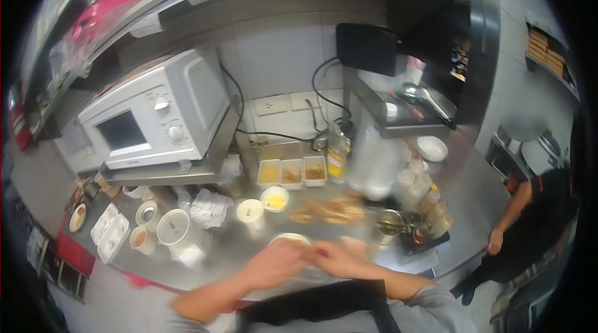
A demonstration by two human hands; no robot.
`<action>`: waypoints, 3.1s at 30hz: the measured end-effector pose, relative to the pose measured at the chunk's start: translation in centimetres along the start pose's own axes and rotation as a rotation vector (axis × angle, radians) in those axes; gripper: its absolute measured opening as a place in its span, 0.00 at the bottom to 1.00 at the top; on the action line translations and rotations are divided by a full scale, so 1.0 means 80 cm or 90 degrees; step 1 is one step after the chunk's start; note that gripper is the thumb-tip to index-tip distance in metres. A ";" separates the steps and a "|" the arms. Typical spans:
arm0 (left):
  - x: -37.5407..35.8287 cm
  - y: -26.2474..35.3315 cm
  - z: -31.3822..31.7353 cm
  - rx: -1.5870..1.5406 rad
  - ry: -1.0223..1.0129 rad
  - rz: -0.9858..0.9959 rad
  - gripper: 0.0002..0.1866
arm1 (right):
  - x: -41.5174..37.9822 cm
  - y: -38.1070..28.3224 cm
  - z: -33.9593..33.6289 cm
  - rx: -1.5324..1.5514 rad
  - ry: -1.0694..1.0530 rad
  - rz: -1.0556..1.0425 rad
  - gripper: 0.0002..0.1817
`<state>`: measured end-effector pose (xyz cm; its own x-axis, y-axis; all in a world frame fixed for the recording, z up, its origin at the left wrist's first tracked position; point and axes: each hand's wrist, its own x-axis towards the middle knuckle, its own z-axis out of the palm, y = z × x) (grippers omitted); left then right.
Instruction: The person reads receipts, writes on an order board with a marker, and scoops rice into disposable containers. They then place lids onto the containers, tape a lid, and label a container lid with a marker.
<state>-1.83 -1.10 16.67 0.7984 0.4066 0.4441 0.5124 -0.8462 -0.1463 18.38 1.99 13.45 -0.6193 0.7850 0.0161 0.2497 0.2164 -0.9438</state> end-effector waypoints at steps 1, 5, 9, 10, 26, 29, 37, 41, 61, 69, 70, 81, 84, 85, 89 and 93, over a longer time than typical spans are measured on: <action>0.009 -0.004 -0.007 0.030 -0.013 0.055 0.11 | 0.000 0.004 -0.007 0.002 0.067 -0.054 0.06; 0.040 -0.016 -0.040 0.069 -0.125 0.166 0.11 | 0.006 0.024 -0.089 0.140 0.322 -0.136 0.07; 0.089 -0.060 -0.183 0.066 -0.075 -0.127 0.08 | -0.055 -0.019 -0.194 0.234 0.514 -0.231 0.07; 0.105 -0.094 -0.219 0.371 0.198 -0.077 0.07 | -0.071 -0.022 -0.210 0.240 0.539 -0.272 0.07; 0.415 -0.293 -0.387 0.499 0.542 -0.764 0.28 | -0.150 0.094 -0.253 0.414 0.662 -0.142 0.09; 0.424 -0.279 -0.345 0.667 0.804 -0.454 0.23 | -0.161 0.108 -0.268 0.460 0.631 -0.171 0.08; 0.521 -0.214 -0.167 0.123 0.478 -0.171 0.14 | -0.191 0.107 -0.277 0.395 0.577 -0.174 0.08; 0.543 -0.213 -0.168 -0.369 0.539 -0.233 0.19 | -0.203 0.128 -0.264 0.399 0.559 -0.172 0.08; 0.151 -0.119 0.040 -0.146 0.188 -0.038 0.17 | -0.134 0.117 -0.152 0.171 0.626 -0.110 0.09; -0.184 -0.172 0.026 -0.216 -0.017 -0.576 0.21 | -0.058 0.084 -0.042 0.200 0.356 -0.021 0.07; -0.203 -0.199 0.021 -0.166 0.113 -0.625 0.20 | -0.047 0.075 -0.025 0.192 0.353 -0.011 0.07; -0.293 -0.429 0.199 -0.795 1.336 -0.697 0.22 | 0.009 0.049 0.019 0.145 0.544 -0.024 0.16; -0.311 -0.431 0.207 -0.846 1.363 -0.720 0.20 | 0.009 0.047 0.013 0.199 0.580 -0.047 0.15; -0.327 -0.444 0.222 -0.826 1.333 -0.753 0.20 | 0.007 0.044 0.014 0.199 0.589 -0.047 0.15; -0.408 -0.498 0.268 -0.557 0.810 -1.309 0.22 | 0.003 0.040 0.015 0.203 0.605 -0.063 0.19; -0.249 -0.340 0.199 -0.107 0.533 -1.250 0.31 | -0.003 0.032 0.009 0.108 0.594 -0.026 0.23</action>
<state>-26.68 19.31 -2.29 -0.9126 0.4016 0.0770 0.2265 0.3398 0.9128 18.62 1.88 10.80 0.2375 0.9417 0.2382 0.0836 0.2245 -0.9709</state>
